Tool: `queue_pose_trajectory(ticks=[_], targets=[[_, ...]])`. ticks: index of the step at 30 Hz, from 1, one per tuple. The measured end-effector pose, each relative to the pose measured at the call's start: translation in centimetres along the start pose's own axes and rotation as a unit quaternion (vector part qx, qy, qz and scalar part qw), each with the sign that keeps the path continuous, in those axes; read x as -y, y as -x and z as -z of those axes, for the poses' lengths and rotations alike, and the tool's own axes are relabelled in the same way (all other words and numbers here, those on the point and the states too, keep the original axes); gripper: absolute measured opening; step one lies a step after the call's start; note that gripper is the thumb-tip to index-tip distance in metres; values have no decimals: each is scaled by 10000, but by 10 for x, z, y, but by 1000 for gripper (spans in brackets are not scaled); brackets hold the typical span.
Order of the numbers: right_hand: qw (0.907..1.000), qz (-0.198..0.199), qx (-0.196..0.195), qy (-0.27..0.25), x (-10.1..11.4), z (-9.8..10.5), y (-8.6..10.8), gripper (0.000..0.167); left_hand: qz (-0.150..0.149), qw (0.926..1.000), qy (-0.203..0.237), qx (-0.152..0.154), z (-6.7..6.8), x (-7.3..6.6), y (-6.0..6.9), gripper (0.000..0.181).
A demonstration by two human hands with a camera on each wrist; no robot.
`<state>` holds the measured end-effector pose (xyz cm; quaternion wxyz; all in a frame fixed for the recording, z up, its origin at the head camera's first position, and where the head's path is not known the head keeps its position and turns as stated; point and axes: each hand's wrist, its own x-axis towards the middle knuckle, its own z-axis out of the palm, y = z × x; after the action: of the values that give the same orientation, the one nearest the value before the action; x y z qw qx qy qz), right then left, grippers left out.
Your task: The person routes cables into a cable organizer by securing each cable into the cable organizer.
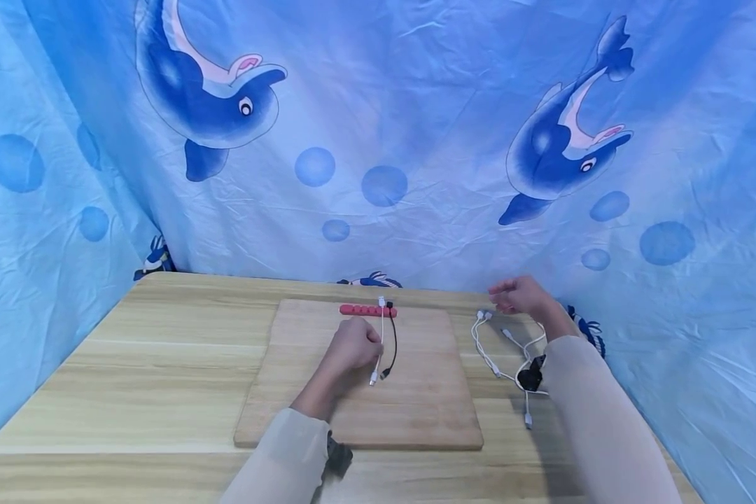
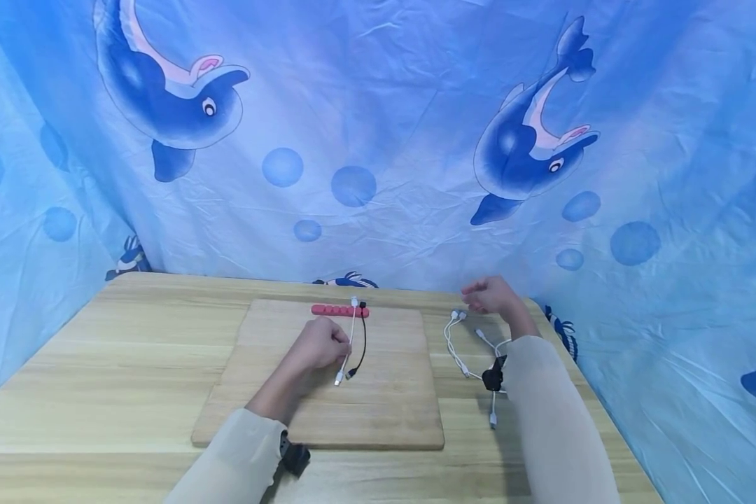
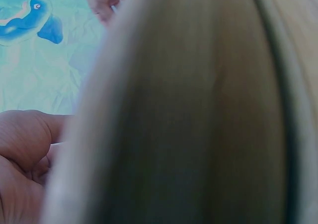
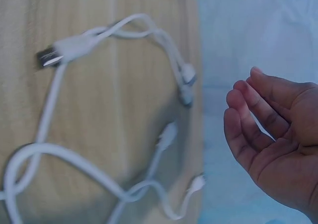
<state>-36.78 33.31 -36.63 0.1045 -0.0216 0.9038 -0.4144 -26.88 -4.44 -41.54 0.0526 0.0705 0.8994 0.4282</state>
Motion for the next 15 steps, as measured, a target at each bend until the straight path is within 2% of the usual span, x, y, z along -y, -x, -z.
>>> queue_pose_trajectory(ticks=[7,15], targets=[[9998,-12,-163,117,-31,-9,4,39,-14,10000,-2,-6,0,0,1,19],[9984,61,-414,-389,-50,-20,-3,36,7,9999,101,30,1,0,1,19]])
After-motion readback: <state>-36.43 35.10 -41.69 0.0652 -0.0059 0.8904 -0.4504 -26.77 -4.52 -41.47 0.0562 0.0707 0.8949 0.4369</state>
